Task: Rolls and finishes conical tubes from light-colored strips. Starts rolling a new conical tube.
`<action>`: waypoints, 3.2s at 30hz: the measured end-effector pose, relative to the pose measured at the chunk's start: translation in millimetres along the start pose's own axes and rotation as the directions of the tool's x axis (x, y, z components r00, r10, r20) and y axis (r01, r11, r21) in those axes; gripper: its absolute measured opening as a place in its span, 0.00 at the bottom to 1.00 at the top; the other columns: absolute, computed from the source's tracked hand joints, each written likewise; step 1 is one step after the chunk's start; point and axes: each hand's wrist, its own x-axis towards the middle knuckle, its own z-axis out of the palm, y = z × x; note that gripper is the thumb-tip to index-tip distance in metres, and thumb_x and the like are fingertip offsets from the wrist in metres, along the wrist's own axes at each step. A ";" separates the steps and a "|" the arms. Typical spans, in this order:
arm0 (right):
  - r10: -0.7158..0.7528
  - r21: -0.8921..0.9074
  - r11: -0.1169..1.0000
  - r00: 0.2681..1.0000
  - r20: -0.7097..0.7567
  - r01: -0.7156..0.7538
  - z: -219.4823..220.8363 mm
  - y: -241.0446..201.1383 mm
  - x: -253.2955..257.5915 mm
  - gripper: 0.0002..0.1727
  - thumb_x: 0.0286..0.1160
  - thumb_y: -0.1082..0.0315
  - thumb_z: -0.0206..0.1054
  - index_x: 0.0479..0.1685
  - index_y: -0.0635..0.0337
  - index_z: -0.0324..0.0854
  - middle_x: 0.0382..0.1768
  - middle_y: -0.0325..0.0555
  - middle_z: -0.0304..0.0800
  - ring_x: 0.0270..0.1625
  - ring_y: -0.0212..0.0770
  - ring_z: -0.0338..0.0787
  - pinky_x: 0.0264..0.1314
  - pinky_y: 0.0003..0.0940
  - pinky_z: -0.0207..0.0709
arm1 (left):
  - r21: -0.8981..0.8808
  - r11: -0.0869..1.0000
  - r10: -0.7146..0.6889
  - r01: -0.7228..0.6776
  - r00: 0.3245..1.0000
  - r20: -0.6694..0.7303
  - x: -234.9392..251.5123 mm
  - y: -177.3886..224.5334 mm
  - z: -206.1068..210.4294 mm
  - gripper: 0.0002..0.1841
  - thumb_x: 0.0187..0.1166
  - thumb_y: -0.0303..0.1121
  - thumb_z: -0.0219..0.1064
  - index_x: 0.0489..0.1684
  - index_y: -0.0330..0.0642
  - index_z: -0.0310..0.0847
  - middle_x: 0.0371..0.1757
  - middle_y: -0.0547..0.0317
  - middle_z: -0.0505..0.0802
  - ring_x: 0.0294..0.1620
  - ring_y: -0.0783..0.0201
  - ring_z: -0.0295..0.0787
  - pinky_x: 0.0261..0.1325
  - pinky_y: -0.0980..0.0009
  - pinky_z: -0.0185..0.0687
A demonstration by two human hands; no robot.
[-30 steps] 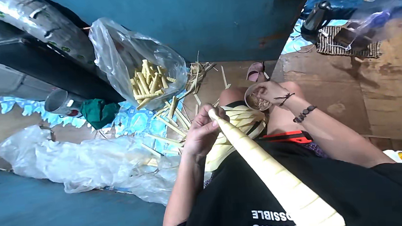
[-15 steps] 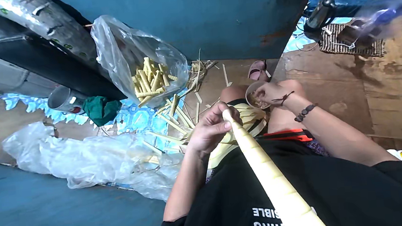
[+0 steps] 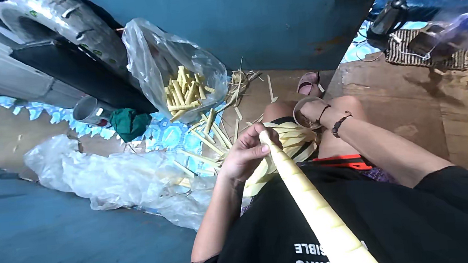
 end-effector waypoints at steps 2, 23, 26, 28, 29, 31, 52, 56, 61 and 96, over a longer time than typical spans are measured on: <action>-0.049 0.159 0.985 0.996 -0.075 0.060 -1.9 9.8 -5.2 0.09 0.72 0.76 0.72 0.48 0.71 0.89 0.53 0.68 0.90 0.62 0.69 0.88 0.66 0.70 0.76 | 0.007 1.000 -0.011 0.011 1.000 -0.002 2.5 -1.2 0.0 0.08 0.70 0.33 0.78 0.40 0.59 0.86 0.38 0.69 0.91 0.41 0.74 0.87 0.48 0.76 0.84; 0.235 0.735 0.433 0.722 -0.650 0.521 -34.6 -7.0 -160.1 0.08 0.65 0.70 0.82 0.40 0.52 0.90 0.29 0.36 0.94 0.27 0.32 0.91 0.31 0.32 0.89 | 0.046 0.996 -0.077 0.070 0.986 0.150 29.3 -7.7 17.3 0.07 0.73 0.34 0.76 0.44 0.55 0.87 0.49 0.63 0.92 0.46 0.72 0.89 0.50 0.75 0.85; 0.061 0.578 -0.085 0.583 -0.810 0.812 -58.0 -43.4 -207.9 0.07 0.66 0.68 0.81 0.38 0.49 0.90 0.34 0.33 0.95 0.32 0.30 0.94 0.37 0.27 0.92 | 0.062 0.996 -0.066 0.057 0.984 0.165 30.2 -10.3 17.7 0.10 0.71 0.35 0.77 0.45 0.56 0.85 0.44 0.67 0.91 0.45 0.73 0.87 0.49 0.75 0.84; -0.013 0.461 -0.123 0.463 -0.886 0.879 -65.4 -58.3 -224.8 0.06 0.65 0.62 0.83 0.37 0.47 0.92 0.41 0.31 0.96 0.42 0.30 0.95 0.44 0.27 0.92 | 0.061 0.997 -0.067 0.057 0.983 0.172 33.0 -11.3 19.8 0.10 0.70 0.34 0.77 0.46 0.56 0.84 0.42 0.69 0.90 0.45 0.74 0.87 0.50 0.74 0.84; -0.026 0.433 -0.076 0.433 -0.901 0.898 -65.6 -62.8 -227.9 0.05 0.66 0.63 0.82 0.37 0.48 0.94 0.45 0.31 0.95 0.47 0.30 0.94 0.48 0.25 0.91 | 0.061 0.996 -0.068 0.059 0.983 0.172 34.0 -11.6 21.2 0.11 0.70 0.32 0.77 0.46 0.57 0.84 0.43 0.69 0.92 0.45 0.74 0.88 0.50 0.75 0.84; 0.007 0.414 0.073 0.414 -0.910 0.908 -62.0 -68.9 -226.0 0.05 0.66 0.68 0.81 0.39 0.52 0.95 0.48 0.33 0.93 0.49 0.27 0.91 0.49 0.20 0.89 | 0.064 0.996 -0.069 0.058 0.980 0.186 34.6 -11.3 23.3 0.11 0.72 0.30 0.75 0.47 0.57 0.83 0.44 0.69 0.93 0.46 0.75 0.90 0.50 0.76 0.85; -0.013 0.409 0.277 0.429 -0.903 0.869 -58.0 -77.5 -215.7 0.02 0.66 0.73 0.78 0.34 0.59 0.90 0.42 0.35 0.92 0.45 0.26 0.91 0.49 0.20 0.89 | 0.267 0.962 -0.103 0.058 0.982 0.156 30.9 -11.0 29.1 0.09 0.79 0.25 0.66 0.49 0.51 0.78 0.43 0.69 0.92 0.45 0.77 0.89 0.50 0.76 0.84; -0.083 0.531 0.391 0.604 -0.793 0.751 -25.6 -48.3 -185.3 0.13 0.66 0.67 0.78 0.48 0.61 0.91 0.50 0.40 0.93 0.49 0.30 0.92 0.54 0.27 0.89 | 0.546 0.838 0.065 -0.006 0.994 -0.089 23.6 7.4 3.0 0.05 0.77 0.29 0.69 0.46 0.47 0.85 0.51 0.66 0.91 0.51 0.73 0.88 0.55 0.72 0.86; -0.220 0.482 0.843 0.971 -0.095 0.238 55.2 -3.4 -151.1 0.21 0.74 0.54 0.75 0.56 0.62 0.90 0.57 0.61 0.90 0.64 0.62 0.87 0.70 0.65 0.76 | 0.690 0.720 0.357 0.071 0.815 -0.456 16.6 28.7 -50.0 0.08 0.81 0.24 0.65 0.54 0.39 0.79 0.45 0.63 0.91 0.42 0.71 0.89 0.50 0.68 0.89; -0.242 0.540 0.742 0.910 -0.338 0.398 32.9 -11.3 -174.1 0.18 0.85 0.63 0.62 0.63 0.64 0.86 0.48 0.62 0.93 0.50 0.56 0.93 0.59 0.57 0.82 | 0.412 0.911 0.210 -0.001 0.862 -0.462 -6.0 57.5 -85.9 0.23 0.71 0.26 0.66 0.66 0.52 0.70 0.46 0.71 0.94 0.43 0.75 0.91 0.50 0.73 0.90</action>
